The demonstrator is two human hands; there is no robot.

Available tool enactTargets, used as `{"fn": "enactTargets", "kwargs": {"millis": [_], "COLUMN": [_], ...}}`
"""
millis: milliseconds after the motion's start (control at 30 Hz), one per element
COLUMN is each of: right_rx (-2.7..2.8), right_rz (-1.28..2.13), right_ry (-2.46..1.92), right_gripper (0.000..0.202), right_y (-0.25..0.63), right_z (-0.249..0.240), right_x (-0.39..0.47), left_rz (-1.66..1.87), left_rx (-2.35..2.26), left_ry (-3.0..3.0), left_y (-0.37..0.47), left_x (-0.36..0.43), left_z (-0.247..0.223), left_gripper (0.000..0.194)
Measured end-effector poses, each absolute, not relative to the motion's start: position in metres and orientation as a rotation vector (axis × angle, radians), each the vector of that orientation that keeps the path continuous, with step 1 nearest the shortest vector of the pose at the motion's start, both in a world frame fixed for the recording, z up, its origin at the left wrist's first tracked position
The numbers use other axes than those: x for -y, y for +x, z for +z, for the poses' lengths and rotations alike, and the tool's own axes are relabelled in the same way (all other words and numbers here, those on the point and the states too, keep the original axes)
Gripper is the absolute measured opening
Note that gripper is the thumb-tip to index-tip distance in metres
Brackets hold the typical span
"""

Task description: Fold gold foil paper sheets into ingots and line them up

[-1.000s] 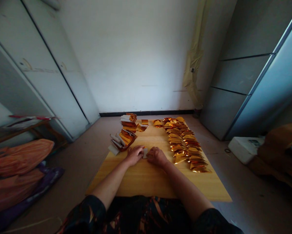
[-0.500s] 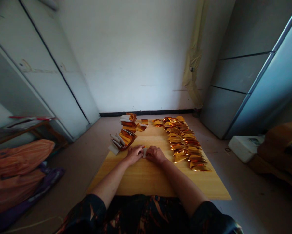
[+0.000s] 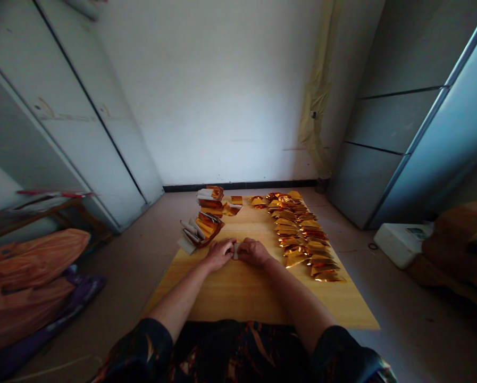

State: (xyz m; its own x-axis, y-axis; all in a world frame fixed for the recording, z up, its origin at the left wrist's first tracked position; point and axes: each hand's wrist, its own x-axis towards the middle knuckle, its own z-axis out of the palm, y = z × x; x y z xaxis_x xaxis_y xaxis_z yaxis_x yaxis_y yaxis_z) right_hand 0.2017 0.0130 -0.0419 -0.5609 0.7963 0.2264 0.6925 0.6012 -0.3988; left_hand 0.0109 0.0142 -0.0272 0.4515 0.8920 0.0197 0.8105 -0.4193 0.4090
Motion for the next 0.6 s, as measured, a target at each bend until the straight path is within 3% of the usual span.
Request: {"fn": "enactTargets", "kwargs": {"millis": [233, 367, 600], "right_rx": [2.433, 2.452, 2.288], "right_rz": [0.314, 0.266, 0.577], "right_ry": [-1.249, -1.285, -1.402], "right_gripper": [0.012, 0.015, 0.015], "right_y": [0.196, 0.189, 0.184], "right_z": [-0.040, -0.033, -0.018], "right_x": [-0.011, -0.006, 0.002], "left_rz": [0.275, 0.243, 0.215], "left_rx": [-1.446, -1.493, -1.509], "left_ry": [2.404, 2.382, 2.337], "left_y": [0.010, 0.009, 0.009], "left_x": [-0.016, -0.016, -0.016], "left_z": [-0.030, -0.032, -0.032], "left_gripper": [0.022, 0.044, 0.059]}}
